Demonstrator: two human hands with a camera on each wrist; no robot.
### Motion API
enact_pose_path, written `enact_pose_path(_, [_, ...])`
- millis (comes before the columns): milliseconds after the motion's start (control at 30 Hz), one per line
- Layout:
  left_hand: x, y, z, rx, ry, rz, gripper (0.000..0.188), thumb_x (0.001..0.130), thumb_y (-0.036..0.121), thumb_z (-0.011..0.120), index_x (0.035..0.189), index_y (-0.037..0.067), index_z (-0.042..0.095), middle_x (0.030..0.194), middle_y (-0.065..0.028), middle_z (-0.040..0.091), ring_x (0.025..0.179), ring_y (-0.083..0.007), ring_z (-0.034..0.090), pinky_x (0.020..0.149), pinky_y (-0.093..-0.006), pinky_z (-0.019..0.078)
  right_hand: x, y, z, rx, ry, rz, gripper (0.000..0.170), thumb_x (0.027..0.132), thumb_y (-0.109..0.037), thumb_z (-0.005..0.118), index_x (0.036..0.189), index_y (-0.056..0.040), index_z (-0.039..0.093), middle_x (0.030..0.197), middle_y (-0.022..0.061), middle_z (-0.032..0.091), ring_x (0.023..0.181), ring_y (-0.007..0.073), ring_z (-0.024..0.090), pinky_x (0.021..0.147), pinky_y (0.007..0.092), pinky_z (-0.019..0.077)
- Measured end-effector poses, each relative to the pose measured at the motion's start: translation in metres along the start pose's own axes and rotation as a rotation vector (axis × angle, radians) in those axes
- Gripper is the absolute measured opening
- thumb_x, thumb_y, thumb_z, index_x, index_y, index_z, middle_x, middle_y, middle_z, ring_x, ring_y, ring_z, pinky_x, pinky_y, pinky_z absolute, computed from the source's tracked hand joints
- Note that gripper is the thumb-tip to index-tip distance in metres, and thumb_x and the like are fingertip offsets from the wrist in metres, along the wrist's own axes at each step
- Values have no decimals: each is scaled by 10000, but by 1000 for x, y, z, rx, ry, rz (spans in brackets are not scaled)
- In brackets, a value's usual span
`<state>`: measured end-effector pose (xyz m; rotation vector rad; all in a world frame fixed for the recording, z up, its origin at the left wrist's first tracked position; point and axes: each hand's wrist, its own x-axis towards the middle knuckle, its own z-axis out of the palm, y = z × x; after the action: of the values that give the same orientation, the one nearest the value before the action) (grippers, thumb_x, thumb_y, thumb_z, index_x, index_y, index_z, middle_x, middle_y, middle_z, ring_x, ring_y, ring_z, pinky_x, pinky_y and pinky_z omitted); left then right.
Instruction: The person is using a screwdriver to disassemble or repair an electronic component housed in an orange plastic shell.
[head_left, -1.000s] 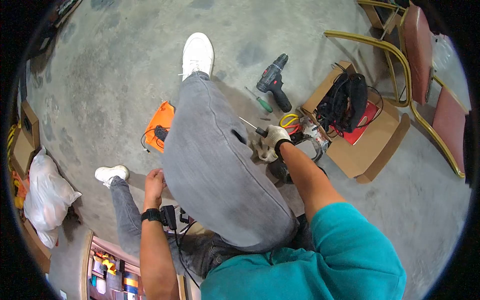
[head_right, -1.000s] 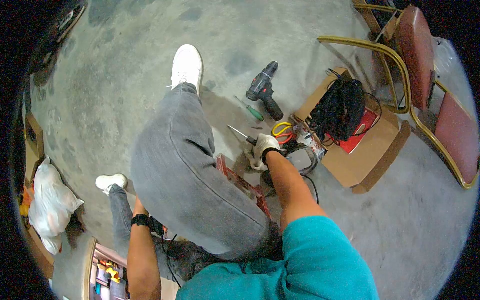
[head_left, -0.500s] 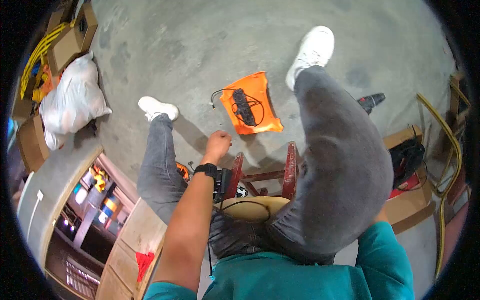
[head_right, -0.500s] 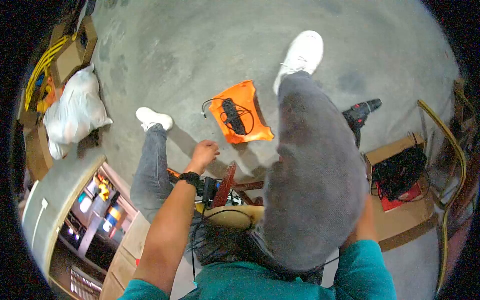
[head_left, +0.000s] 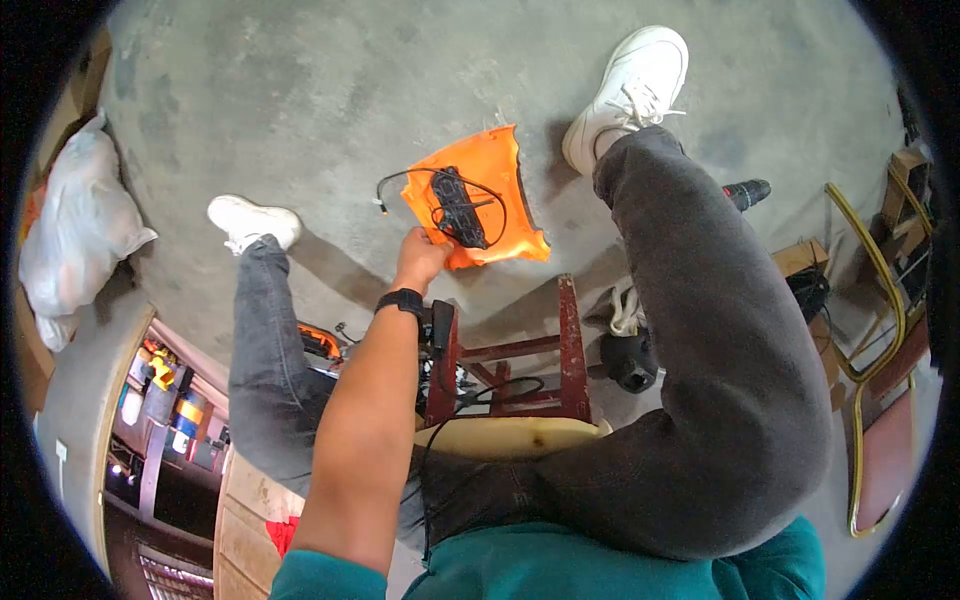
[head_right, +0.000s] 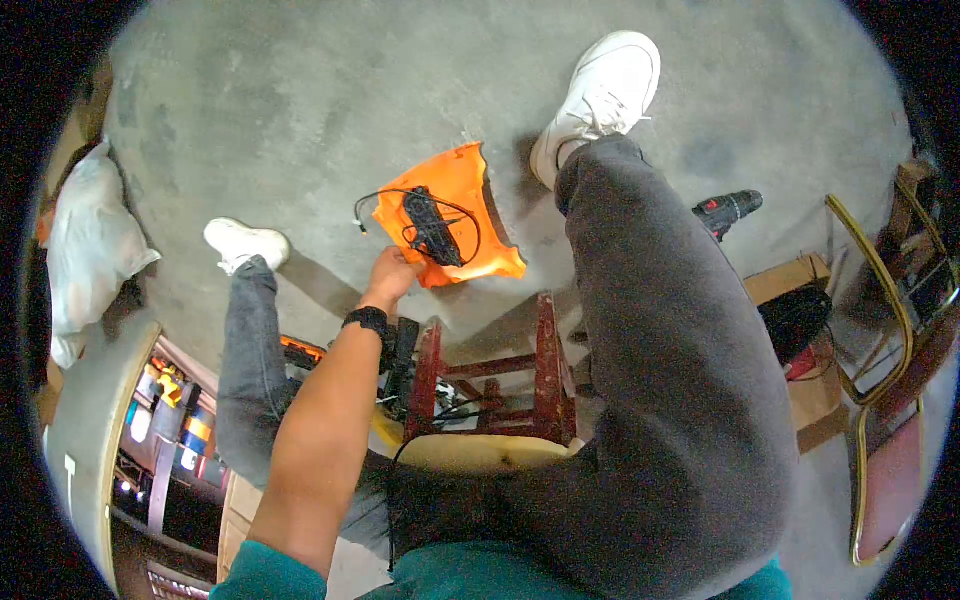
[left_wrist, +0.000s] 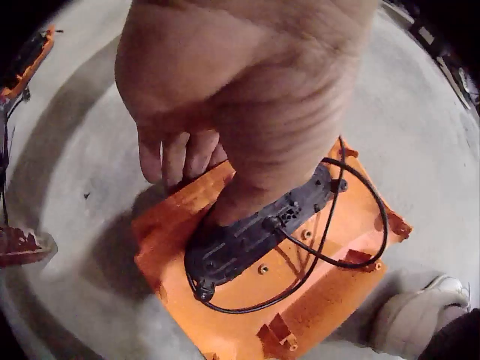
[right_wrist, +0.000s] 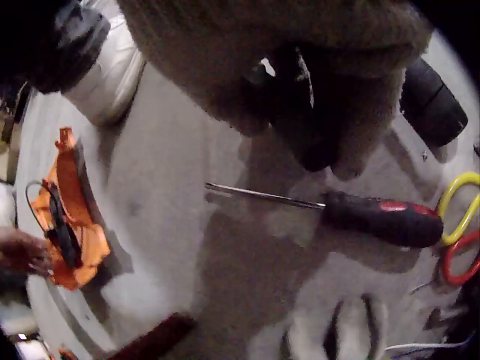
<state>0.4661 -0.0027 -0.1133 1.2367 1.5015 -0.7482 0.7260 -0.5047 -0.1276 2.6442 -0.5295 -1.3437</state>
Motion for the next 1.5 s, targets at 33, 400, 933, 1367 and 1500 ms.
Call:
enact_pose_path(33, [11,-12,6,-48,19,-7,327,838,79,724,1110,-65,612,997,-113,718,884,-208,676,805,-317,516,-3,5,-4,13,4,-4,442,858,-421,703,1104,-68,601,1107,115,650,1042,268,656,880,413,553])
enact_pose_path(400, [20,-21,-23,-279,-322,77,266,848,84,662,1103,12,666,970,-54,712,833,-152,665,712,-313,520,-53,52,-77,264,122,-36,437,875,-416,685,1114,-60,599,1101,113,650,1018,254,659,871,400,549])
enact_pose_path(933, [-147,17,-94,-387,-85,475,458,759,43,613,1200,-77,586,1092,-158,679,997,-248,642,900,-352,488,-231,-5,-225,493,353,-570,263,897,-243,561,930,6,640,742,46,592,703,171,547,674,335,449])
enact_pose_path(1367, [-274,-58,-101,-1091,-181,785,365,769,-63,530,1119,-29,627,1032,-72,696,868,-193,690,775,-322,567,-484,-156,-186,500,6,-1474,342,926,-201,584,1151,52,630,854,48,607,690,95,584,616,259,477])
enact_pose_path(1500, [-269,-76,-95,-1007,-44,875,333,782,-48,558,1105,-16,632,1008,-56,700,840,-180,688,724,-317,560,-498,-159,-144,287,-217,-1492,382,937,-219,588,1204,52,619,821,56,613,638,97,586,595,266,496])
